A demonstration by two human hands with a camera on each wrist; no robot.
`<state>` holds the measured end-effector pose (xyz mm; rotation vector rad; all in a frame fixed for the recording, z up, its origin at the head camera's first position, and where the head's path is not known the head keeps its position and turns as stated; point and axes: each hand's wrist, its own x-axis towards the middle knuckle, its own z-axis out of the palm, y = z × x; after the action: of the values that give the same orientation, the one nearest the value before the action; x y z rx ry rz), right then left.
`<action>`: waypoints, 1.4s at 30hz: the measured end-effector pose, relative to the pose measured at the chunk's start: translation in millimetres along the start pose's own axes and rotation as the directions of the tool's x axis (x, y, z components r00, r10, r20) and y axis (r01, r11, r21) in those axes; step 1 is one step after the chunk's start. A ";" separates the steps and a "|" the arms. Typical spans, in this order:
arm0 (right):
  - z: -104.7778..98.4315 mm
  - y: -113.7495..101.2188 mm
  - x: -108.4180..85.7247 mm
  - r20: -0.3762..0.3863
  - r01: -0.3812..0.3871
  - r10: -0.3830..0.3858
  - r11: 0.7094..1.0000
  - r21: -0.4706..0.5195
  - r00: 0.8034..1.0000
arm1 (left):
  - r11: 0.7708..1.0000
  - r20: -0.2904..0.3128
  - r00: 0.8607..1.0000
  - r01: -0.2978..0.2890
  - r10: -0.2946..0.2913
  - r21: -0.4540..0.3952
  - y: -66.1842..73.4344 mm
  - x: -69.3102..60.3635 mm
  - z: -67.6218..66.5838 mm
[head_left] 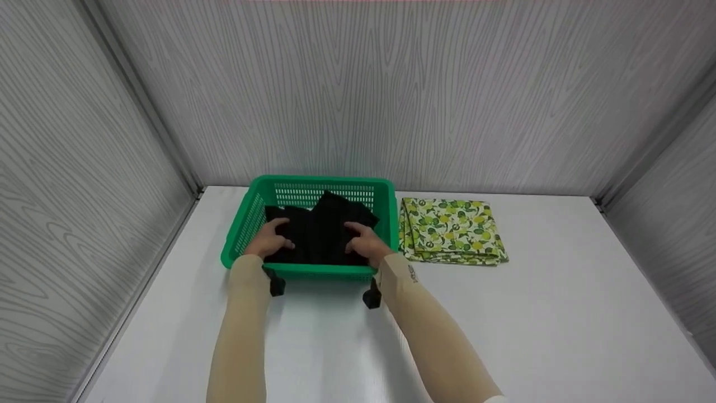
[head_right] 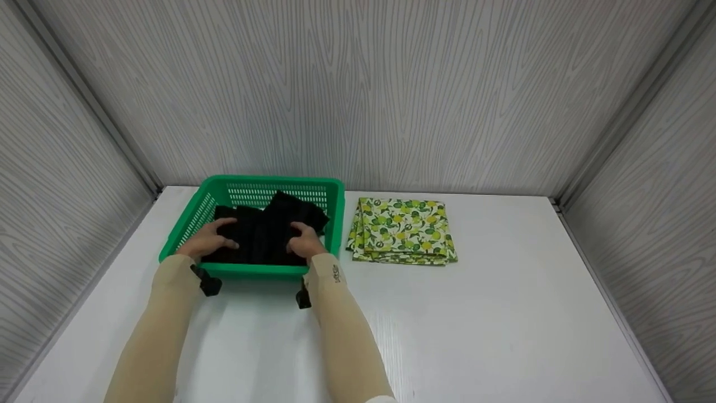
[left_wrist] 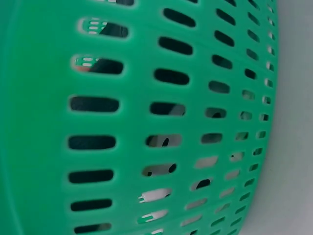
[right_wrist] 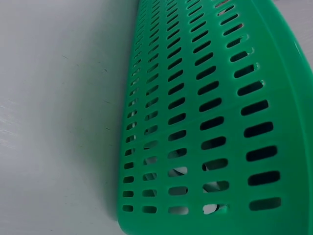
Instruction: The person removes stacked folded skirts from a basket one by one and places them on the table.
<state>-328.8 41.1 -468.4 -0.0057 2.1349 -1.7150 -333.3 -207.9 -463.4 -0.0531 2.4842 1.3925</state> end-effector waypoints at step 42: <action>-60.6 -34.3 -47.0 -0.010 0.340 -0.341 0.939 -0.055 0.940 | 0.933 -0.251 0.916 -0.346 0.313 -0.097 56.6 -37.9 19.4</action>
<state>-312.6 101.0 -411.8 -0.3980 2.2974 -1.8469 -302.3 -165.7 -415.8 0.1968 2.6734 1.7898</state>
